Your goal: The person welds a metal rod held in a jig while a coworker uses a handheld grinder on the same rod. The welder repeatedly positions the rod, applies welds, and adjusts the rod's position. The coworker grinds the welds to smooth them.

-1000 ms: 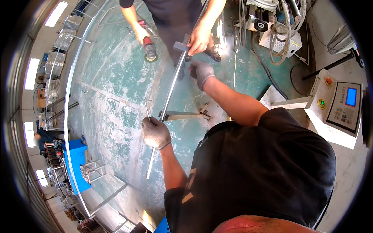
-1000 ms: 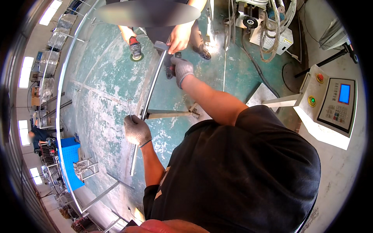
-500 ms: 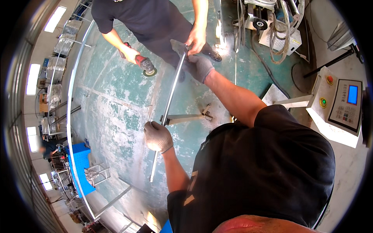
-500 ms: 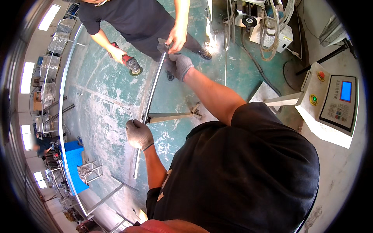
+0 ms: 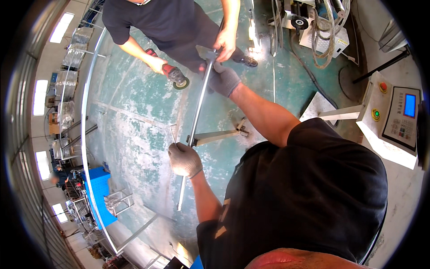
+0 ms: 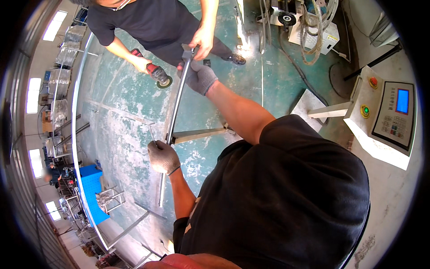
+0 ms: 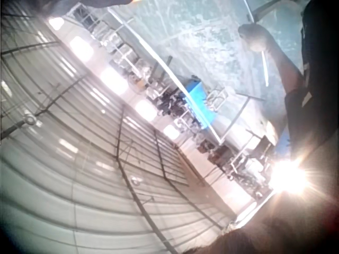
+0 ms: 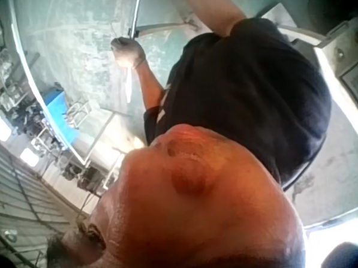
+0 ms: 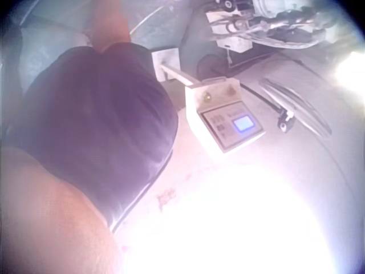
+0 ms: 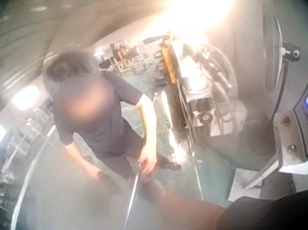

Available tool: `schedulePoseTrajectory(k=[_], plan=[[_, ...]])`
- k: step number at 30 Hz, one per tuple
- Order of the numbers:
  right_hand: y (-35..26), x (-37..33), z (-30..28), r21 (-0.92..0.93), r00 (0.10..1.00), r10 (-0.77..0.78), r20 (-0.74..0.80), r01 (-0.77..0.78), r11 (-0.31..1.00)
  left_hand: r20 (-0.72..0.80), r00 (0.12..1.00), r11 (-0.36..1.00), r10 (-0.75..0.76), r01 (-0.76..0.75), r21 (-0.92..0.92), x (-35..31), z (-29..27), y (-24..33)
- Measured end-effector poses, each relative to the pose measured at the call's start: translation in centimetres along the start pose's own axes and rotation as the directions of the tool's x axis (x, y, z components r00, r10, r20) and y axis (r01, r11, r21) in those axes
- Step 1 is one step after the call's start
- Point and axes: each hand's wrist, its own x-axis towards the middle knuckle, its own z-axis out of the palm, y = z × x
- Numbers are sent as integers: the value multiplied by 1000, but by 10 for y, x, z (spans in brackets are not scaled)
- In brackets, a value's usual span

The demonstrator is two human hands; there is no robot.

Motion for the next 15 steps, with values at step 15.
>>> schedulePoseTrajectory(k=[15], plan=[[9,19,-26,195,1000,-7,-16,10,981,-26,999,999,40,-40,10,0,3,-3]])
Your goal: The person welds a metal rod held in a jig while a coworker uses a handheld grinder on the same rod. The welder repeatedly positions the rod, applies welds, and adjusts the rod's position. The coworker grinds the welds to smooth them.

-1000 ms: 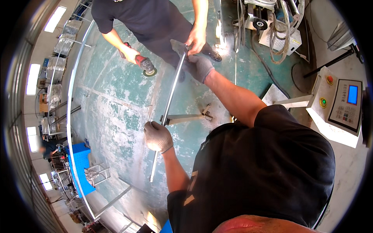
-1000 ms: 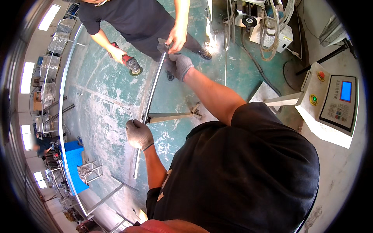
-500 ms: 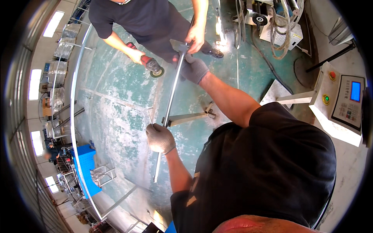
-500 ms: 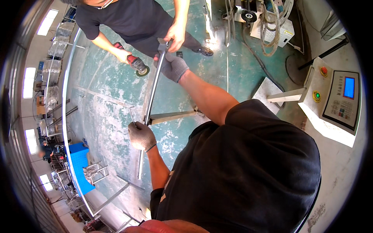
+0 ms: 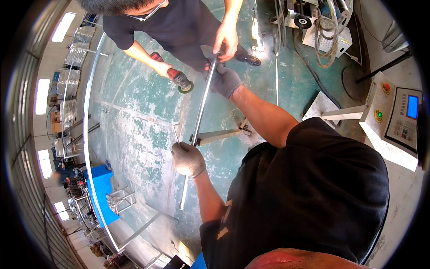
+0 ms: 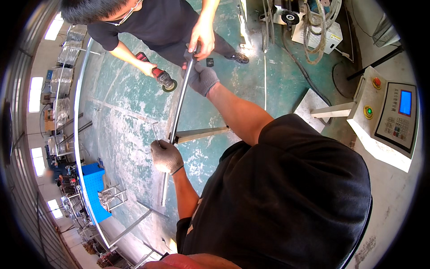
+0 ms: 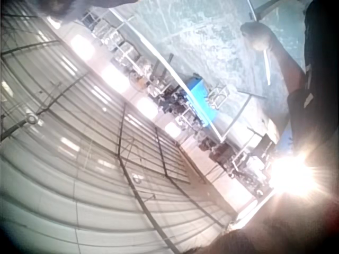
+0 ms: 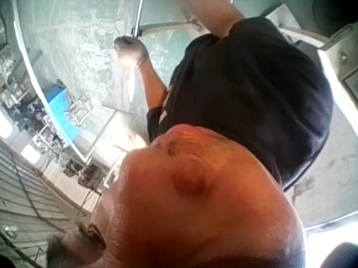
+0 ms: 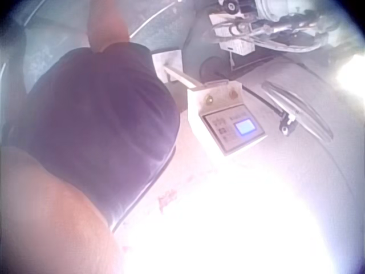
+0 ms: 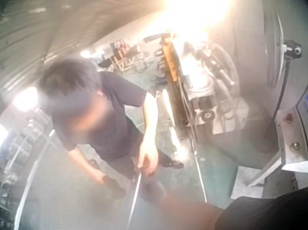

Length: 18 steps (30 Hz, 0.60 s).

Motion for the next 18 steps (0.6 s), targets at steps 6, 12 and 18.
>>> schedulePoseTrajectory(k=[6,12,18], plan=[[-9,1,-5,32,997,49,-57,-47,998,1,1000,1000,-10,10,21,0,-1,2],[-12,5,-5,-30,997,42,-67,-44,999,-10,1000,1000,-2,3,18,1,-1,2],[-12,2,-6,-76,998,35,-61,-40,996,-30,1000,1000,2,-2,-3,0,1,0]])
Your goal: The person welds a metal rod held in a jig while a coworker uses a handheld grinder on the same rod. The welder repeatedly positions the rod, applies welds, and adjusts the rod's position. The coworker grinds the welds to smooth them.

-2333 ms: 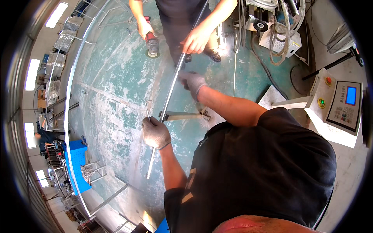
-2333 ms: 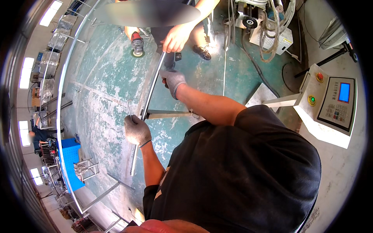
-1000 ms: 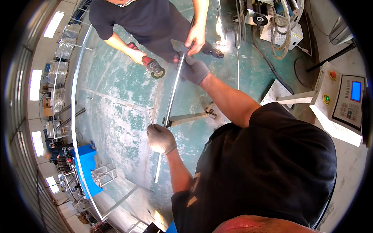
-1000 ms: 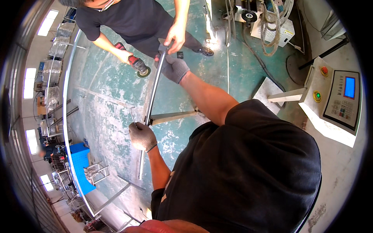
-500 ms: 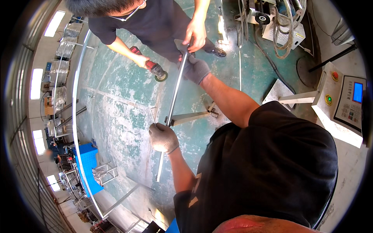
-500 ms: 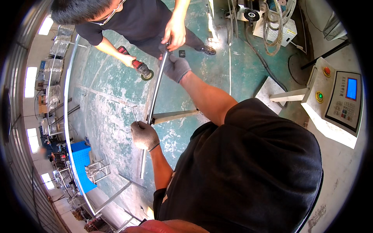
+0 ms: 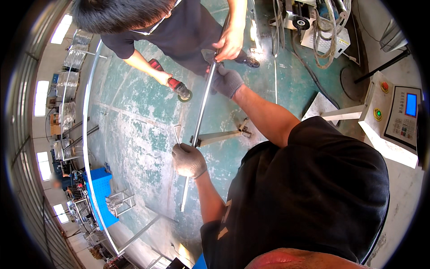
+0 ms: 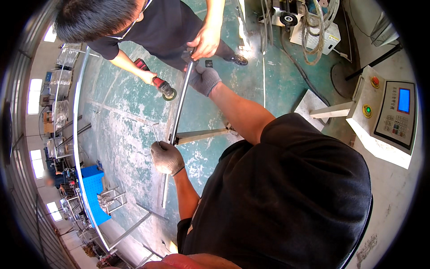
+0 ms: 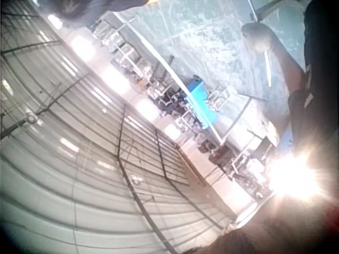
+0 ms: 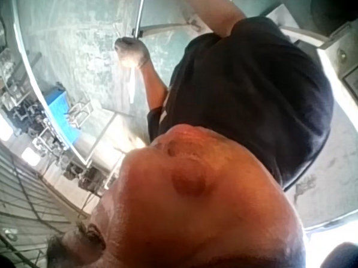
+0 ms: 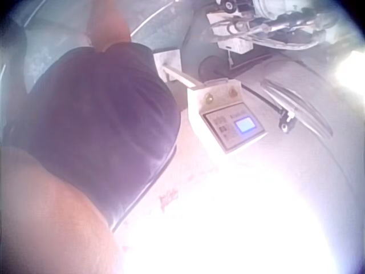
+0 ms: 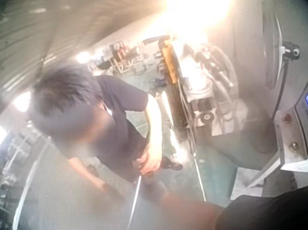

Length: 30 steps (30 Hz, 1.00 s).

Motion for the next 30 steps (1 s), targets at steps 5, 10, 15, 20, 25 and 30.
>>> schedulePoseTrajectory(k=[5,10,15,20,25,30], plan=[[-2,2,0,29,1000,7,-18,-7,1000,5,1000,1000,-2,1,8,1,0,0],[-1,0,1,45,1000,22,-2,-22,999,-14,1000,1000,6,-6,1,1,-1,1],[2,-5,6,-20,1000,-14,-9,14,1000,-44,999,999,32,-32,-11,0,-2,1],[3,-10,7,-11,998,-6,64,6,1000,-59,997,999,42,-43,-7,0,-2,2],[4,-9,9,33,1000,9,21,-10,999,-52,998,999,40,-40,-1,0,-2,2],[5,-10,12,-13,1000,-20,-4,20,1000,-44,998,999,39,-39,-1,0,-1,1]])
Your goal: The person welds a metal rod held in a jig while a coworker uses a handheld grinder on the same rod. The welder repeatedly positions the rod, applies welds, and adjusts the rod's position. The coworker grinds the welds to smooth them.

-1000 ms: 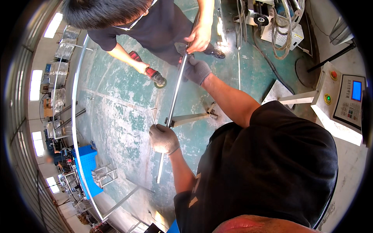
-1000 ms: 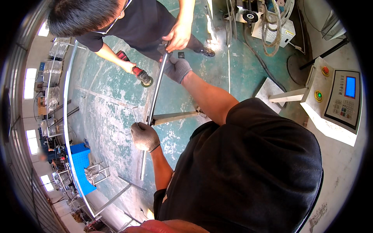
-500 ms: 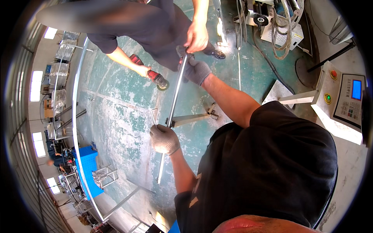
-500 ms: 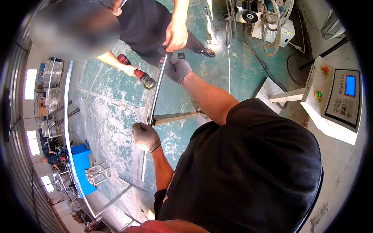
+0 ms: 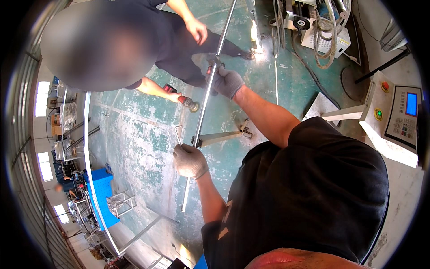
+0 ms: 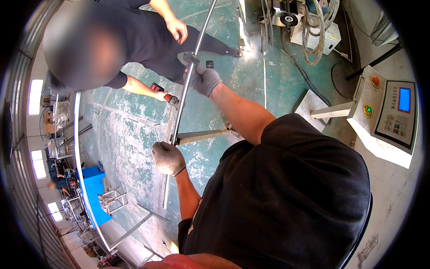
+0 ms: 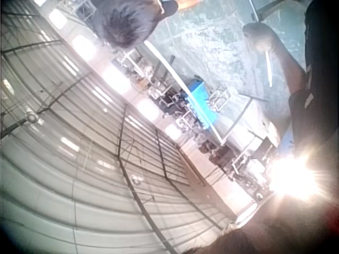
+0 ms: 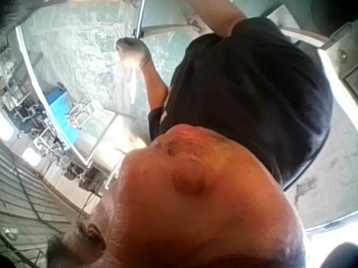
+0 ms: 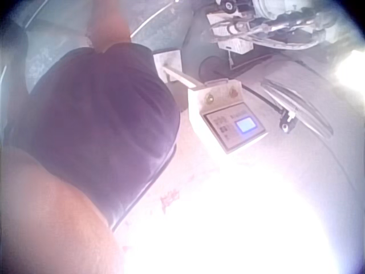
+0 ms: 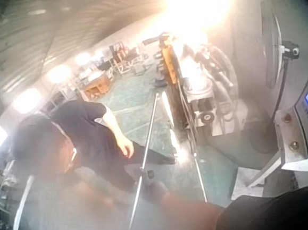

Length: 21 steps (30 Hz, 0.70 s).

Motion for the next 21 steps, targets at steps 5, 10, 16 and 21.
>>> schedulePoseTrajectory(k=[5,10,16,21], plan=[[1,-3,2,55,1000,18,9,-19,998,16,1000,1000,-16,16,4,-1,-2,2],[-2,-2,2,-27,1000,-6,-18,5,1000,25,999,999,-36,36,8,-1,3,0],[-11,5,-15,-45,985,37,168,-30,999,30,998,998,-47,47,29,1,3,1],[-15,16,-26,-31,979,52,195,-47,998,8,999,999,-31,31,35,1,3,0]])
